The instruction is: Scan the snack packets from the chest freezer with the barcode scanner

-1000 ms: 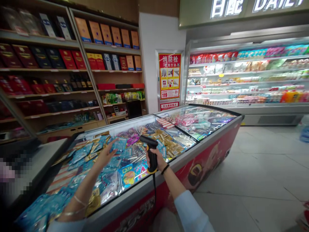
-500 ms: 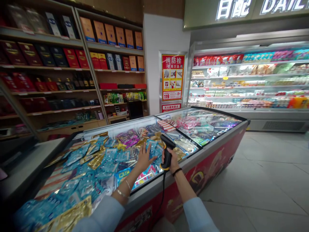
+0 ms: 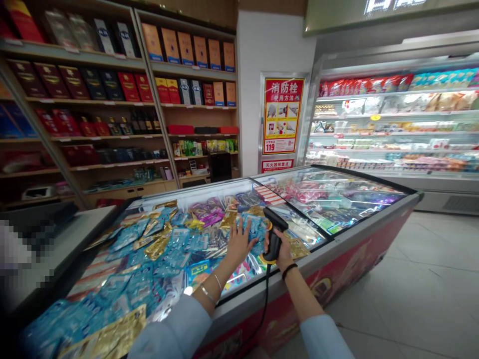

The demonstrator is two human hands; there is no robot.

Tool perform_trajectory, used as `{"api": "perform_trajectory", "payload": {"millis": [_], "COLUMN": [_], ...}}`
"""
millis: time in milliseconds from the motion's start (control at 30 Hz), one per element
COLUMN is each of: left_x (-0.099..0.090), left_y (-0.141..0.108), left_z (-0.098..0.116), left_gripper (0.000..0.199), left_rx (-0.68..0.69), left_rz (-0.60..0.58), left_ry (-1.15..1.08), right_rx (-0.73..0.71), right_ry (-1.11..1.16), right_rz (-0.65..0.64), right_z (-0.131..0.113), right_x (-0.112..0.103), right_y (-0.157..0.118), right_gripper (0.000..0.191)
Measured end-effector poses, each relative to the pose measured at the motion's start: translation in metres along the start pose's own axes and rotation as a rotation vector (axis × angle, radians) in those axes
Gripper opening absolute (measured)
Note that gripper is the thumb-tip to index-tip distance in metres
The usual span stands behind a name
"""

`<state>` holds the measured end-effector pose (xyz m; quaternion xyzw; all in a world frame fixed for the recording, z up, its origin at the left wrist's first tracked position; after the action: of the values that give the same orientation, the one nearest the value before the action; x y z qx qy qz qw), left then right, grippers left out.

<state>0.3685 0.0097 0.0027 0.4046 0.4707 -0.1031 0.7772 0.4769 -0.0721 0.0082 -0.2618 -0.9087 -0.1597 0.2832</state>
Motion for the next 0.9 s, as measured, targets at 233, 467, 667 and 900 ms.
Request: {"api": "perform_trajectory", "payload": {"millis": [233, 467, 667, 900], "left_x": [-0.012, -0.002, -0.006, -0.083], "left_y": [-0.006, -0.009, -0.004, 0.016], "left_z": [-0.003, -0.004, -0.001, -0.029], "left_gripper": [0.084, 0.087, 0.099, 0.096], "left_rx": [-0.030, -0.076, -0.099, -0.271], "left_rz": [-0.044, -0.144, -0.122, 0.065], "left_ry": [-0.089, -0.161, -0.236, -0.319], "right_rx": [0.002, -0.016, -0.005, -0.022], "right_ry": [0.026, 0.047, 0.013, 0.048], "right_rz": [-0.038, -0.058, -0.058, -0.097], "right_z": [-0.003, -0.004, -0.006, -0.009], "right_x": [-0.005, -0.006, -0.006, 0.006], "right_y": [-0.005, -0.005, -0.006, -0.016], "right_gripper": [0.029, 0.029, 0.030, 0.030]}}
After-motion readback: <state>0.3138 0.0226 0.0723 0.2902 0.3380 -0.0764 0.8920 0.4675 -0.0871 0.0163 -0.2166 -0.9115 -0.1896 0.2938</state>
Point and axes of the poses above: each hand's wrist, its own y-axis towards the middle knuckle, its own x-axis out of the palm, z = x × y, the point moved 7 cm from there along y, towards the middle knuckle, and after that the axes turned 10 degrees about z, right-handed, at the moved point
